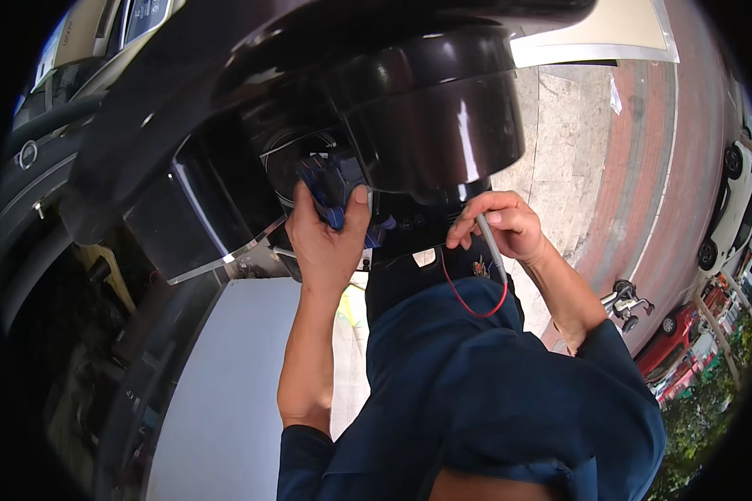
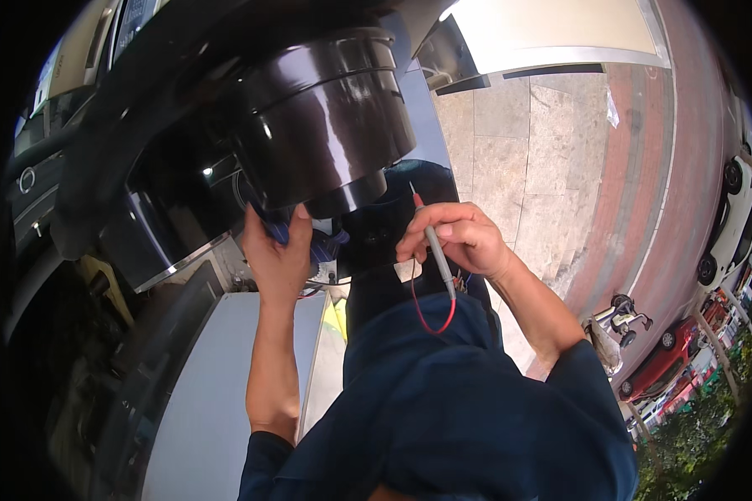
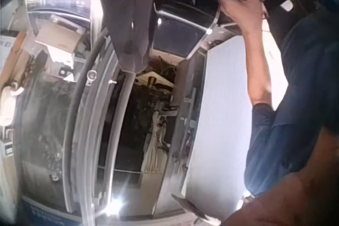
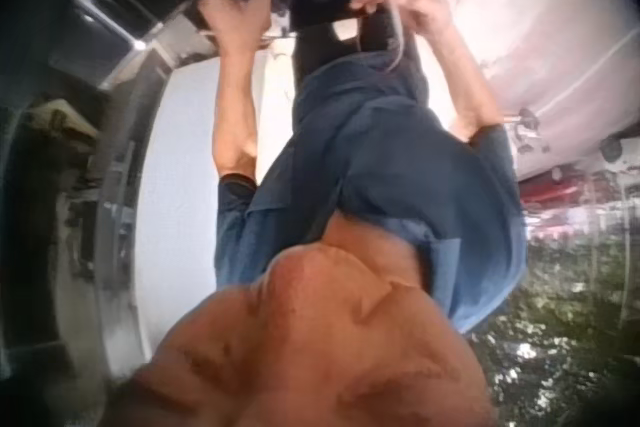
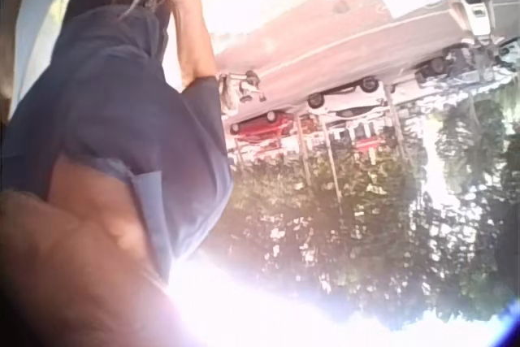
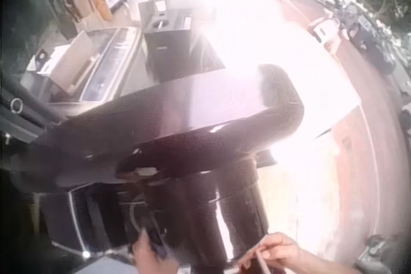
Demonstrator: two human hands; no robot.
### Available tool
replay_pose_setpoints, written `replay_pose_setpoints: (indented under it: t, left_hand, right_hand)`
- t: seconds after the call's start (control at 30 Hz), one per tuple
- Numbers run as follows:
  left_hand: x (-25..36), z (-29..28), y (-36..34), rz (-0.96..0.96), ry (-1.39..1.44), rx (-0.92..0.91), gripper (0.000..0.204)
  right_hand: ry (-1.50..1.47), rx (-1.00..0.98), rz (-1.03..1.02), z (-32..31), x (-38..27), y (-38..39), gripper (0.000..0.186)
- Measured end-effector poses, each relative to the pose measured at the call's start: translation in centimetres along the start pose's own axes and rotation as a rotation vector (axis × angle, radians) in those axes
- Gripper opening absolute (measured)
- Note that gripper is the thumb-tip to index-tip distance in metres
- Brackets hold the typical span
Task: The person works on a black countertop appliance, using a multimeter to test electrical connections and a handheld tool to adjust internal components. They retrieve a small part from a cluttered workbench, return to the appliance to continue adjustments, and later handle two metal cups before plugging in the appliance and pressing its control panel.
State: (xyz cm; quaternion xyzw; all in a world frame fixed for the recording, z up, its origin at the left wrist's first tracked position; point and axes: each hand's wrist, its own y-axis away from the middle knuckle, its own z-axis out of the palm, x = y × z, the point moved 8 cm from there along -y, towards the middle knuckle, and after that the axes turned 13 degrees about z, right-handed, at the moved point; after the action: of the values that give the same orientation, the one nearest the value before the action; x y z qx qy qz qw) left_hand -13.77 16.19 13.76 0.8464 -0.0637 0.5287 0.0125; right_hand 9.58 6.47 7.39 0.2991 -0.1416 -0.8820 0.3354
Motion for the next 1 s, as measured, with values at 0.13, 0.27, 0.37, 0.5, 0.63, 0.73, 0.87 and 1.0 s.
replay_pose_setpoints:
  t: [0.13, 0.27, 0.37, 0.5, 0.63, 0.73, 0.87, 1.0]
  left_hand:
    - [-0.3, 0.4, -1.2, 0.028, -0.035, -0.034, 0.040]
    - [-0.5, 0.7, -2.2, 0.156, -0.034, 0.000, 0.043]
    - [-1.5, 1.1, -2.0, 0.133, -0.037, -0.009, 0.045]
    - [-3.1, 1.7, -1.6, 0.065, 0.070, -0.013, 0.045]
    - [-2.3, 1.6, -1.6, 0.058, 0.029, -0.026, 0.041]
    - [-0.7, 1.6, -2.4, 0.120, -0.094, -0.035, 0.042]
    - [-0.2, 1.8, -2.6, 0.174, -0.144, -0.017, 0.045]
    - [-0.9, 1.9, -2.4, 0.145, -0.145, -0.038, 0.041]
  right_hand:
    - [0.158, 0.046, -0.009, -0.6, -1.0, -0.9, 0.030]
    - [0.333, 0.281, -0.115, -3.0, -1.0, -1.2, 0.019]
    - [0.606, 0.430, -0.260, -4.3, -1.4, -1.2, 0.014]
    - [0.748, 0.599, -0.450, -5.3, -1.8, -1.7, 0.020]
    - [0.699, 0.684, -0.481, -5.2, -2.4, -2.8, 0.023]
    - [0.526, 0.620, -0.472, -4.6, -2.5, -4.0, 0.025]
    - [0.786, 0.672, -0.524, -2.7, -4.5, -4.0, 0.018]
    - [0.602, 0.633, -0.482, -3.0, -4.6, -4.8, 0.017]
